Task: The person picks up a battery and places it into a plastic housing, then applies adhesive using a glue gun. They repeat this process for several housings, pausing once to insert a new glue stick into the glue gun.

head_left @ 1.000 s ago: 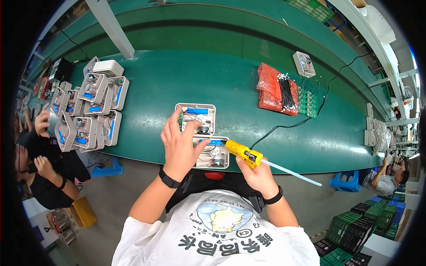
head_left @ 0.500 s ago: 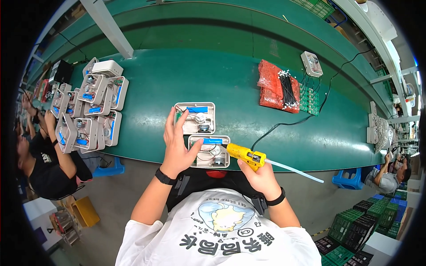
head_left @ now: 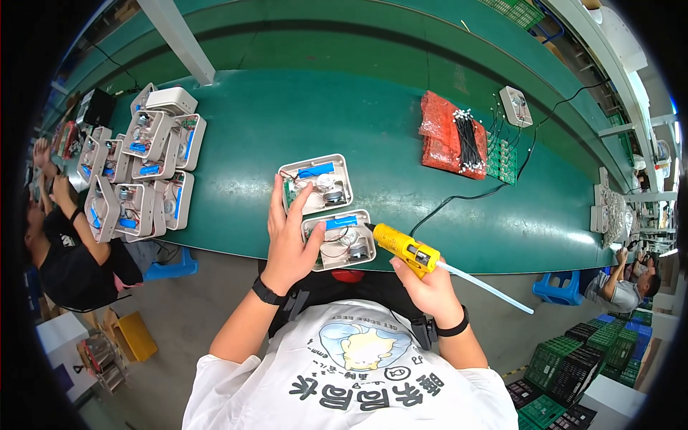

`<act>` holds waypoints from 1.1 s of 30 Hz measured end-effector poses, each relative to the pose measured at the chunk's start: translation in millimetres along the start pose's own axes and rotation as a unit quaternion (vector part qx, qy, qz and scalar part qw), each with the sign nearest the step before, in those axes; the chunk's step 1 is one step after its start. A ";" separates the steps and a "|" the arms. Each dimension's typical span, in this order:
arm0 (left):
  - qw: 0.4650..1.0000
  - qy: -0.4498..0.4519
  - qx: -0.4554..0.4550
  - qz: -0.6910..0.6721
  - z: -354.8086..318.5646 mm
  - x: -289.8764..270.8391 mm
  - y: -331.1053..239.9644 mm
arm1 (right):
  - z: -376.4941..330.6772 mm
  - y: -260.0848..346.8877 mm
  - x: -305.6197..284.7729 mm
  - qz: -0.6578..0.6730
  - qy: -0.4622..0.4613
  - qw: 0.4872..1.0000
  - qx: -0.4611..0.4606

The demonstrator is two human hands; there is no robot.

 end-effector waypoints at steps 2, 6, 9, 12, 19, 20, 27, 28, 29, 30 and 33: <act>0.998 -0.056 0.013 -0.021 -3.4 -2.1 -1.3 | 0.8 -3.3 -0.1 0.039 0.008 0.999 0.036; 0.993 -0.113 0.018 -0.020 -35.1 -4.7 3.1 | 6.3 -4.7 3.2 0.066 0.028 0.997 -0.012; 0.995 -0.095 0.029 -0.018 -40.7 -7.5 -4.7 | 9.3 -8.6 9.9 0.174 0.077 0.977 0.097; 0.998 -0.029 0.053 -0.030 -40.3 -8.0 -18.0 | 10.9 -5.9 10.6 0.198 0.080 0.972 0.101; 0.996 0.009 0.090 0.026 -35.0 -7.3 -15.7 | 15.7 4.8 14.1 0.197 0.096 0.971 0.097; 0.996 0.008 0.089 0.026 -34.2 -7.4 -13.0 | 16.8 7.6 15.4 0.187 0.103 0.972 0.096; 0.995 0.010 0.099 -0.020 -31.1 -11.1 -0.2 | 27.4 24.2 36.9 0.105 0.139 0.977 0.124; 0.995 0.009 0.098 -0.019 -30.8 -11.2 0.6 | 28.7 25.1 40.4 0.099 0.137 0.978 0.125; 0.995 0.005 0.101 -0.026 -30.1 -10.9 0.5 | 29.7 25.6 42.5 0.093 0.134 0.978 0.126; 0.994 0.002 0.104 -0.032 -29.5 -10.3 0.1 | 30.5 26.1 43.9 0.093 0.136 0.978 0.126; 0.993 0.000 0.109 -0.037 -30.7 -9.5 2.3 | 33.0 27.1 47.8 0.039 0.137 0.983 0.112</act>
Point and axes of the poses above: each hand's wrist, its own z-axis towards the middle knuckle, its own x-axis out of the palm, y = z × x, the point moved 5 cm from there along z, towards the middle knuckle, and after that the axes turned 3 degrees about -z, right-handed, at the moved point
